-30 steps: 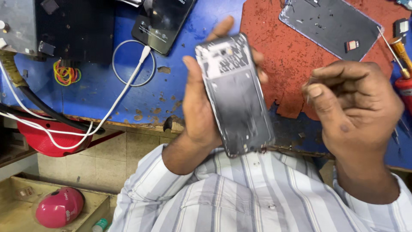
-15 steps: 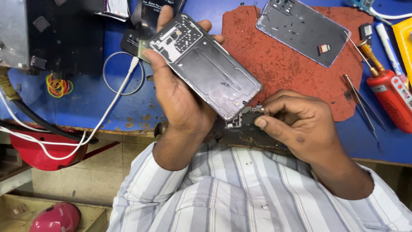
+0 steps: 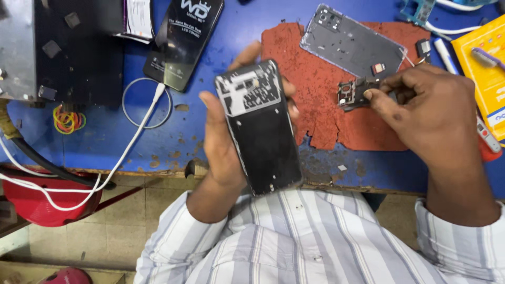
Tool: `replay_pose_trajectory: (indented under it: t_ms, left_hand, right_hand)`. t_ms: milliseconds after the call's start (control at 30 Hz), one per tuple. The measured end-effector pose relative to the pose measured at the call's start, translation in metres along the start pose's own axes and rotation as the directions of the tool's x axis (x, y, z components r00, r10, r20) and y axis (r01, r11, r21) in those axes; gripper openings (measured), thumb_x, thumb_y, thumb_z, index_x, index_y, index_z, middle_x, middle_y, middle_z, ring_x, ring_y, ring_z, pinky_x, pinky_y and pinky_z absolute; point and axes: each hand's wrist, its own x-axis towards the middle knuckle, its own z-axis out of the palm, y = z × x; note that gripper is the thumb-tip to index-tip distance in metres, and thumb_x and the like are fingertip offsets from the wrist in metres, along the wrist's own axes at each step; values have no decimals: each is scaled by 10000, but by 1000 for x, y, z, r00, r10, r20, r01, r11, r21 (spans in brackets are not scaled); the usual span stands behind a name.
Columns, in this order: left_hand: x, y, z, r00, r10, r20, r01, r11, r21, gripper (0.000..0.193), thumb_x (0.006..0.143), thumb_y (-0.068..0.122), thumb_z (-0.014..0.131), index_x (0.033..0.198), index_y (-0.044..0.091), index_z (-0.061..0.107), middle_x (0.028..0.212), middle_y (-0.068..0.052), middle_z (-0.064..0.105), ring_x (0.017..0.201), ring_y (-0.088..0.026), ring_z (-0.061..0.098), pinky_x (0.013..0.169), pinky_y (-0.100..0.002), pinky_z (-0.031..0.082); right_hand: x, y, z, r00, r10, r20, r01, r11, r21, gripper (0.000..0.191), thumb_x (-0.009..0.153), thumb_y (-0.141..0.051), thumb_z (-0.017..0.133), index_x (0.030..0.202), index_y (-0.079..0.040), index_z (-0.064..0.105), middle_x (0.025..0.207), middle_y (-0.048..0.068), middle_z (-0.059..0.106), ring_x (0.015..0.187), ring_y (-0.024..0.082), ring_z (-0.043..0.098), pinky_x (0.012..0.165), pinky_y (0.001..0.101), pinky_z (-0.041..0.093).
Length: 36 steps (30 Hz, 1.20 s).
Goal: The person disassembles a smartphone by removing screws and internal components. They use a screwdriver to loosen screws, tweezers to lift connectors, and a small brush to clean the interior. The camera module and other parts are removed and placed on the workbench.
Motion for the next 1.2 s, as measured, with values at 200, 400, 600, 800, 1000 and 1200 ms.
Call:
replay_pose_trajectory:
  t_ms: [200, 400, 600, 800, 1000, 1200]
  left_hand:
    - [-6, 1, 7, 993, -109, 54, 111, 993, -27, 853, 1112, 637, 454, 1637, 5, 224, 1251, -226, 634, 1012, -251, 679, 913, -342, 575]
    - [-2, 0, 19, 979, -179, 96, 180, 984, 2, 907, 1088, 638, 460, 1688, 45, 125, 1224, -247, 619, 1002, -267, 673, 849, -367, 561]
    - [-2, 11, 36, 954, -257, 155, 262, 965, -12, 921, 1067, 673, 419, 1698, 90, 87, 1193, -237, 617, 975, -262, 669, 902, -382, 571]
    - [-5, 17, 46, 922, -327, 207, 321, 945, 61, 972, 1065, 708, 384, 1690, 10, 127, 1179, -241, 627, 969, -258, 670, 895, -371, 568]
    - [-12, 11, 38, 867, -420, 268, 392, 907, 154, 965, 1101, 739, 362, 1690, 2, 157, 1184, -201, 627, 966, -226, 654, 902, -317, 541]
    - [-10, -11, 21, 879, -465, 107, 465, 885, 27, 903, 1130, 669, 368, 1722, 40, 105, 1186, -136, 639, 996, -215, 664, 901, -342, 555]
  right_hand:
    - [-17, -6, -12, 965, -112, -236, 109, 994, -27, 68, 961, 30, 821, 1002, 23, 768, 918, 154, 705, 724, 237, 652, 662, 331, 509]
    - [-38, -10, 1, 947, 78, -312, 50, 923, 382, 106, 1045, 57, 746, 1136, 32, 698, 1037, 112, 708, 900, 132, 695, 832, 234, 555]
    - [-44, 4, 20, 929, 251, -273, -20, 768, 641, 211, 950, 23, 722, 1145, 16, 640, 1090, 31, 673, 1008, 75, 674, 960, 205, 545]
    - [-60, 31, 30, 953, 170, -251, -5, 838, 546, 164, 1018, 95, 731, 1174, 51, 710, 1081, 122, 672, 914, 118, 642, 856, 218, 529]
    - [-60, -5, 12, 941, 68, -330, 148, 796, 587, 176, 972, 52, 780, 1094, -44, 698, 1050, 72, 655, 920, 95, 662, 811, 189, 553]
    - [-42, -66, 3, 969, -92, -230, 186, 883, 430, 219, 777, 55, 820, 967, -19, 742, 866, 90, 681, 771, 129, 653, 640, 254, 498]
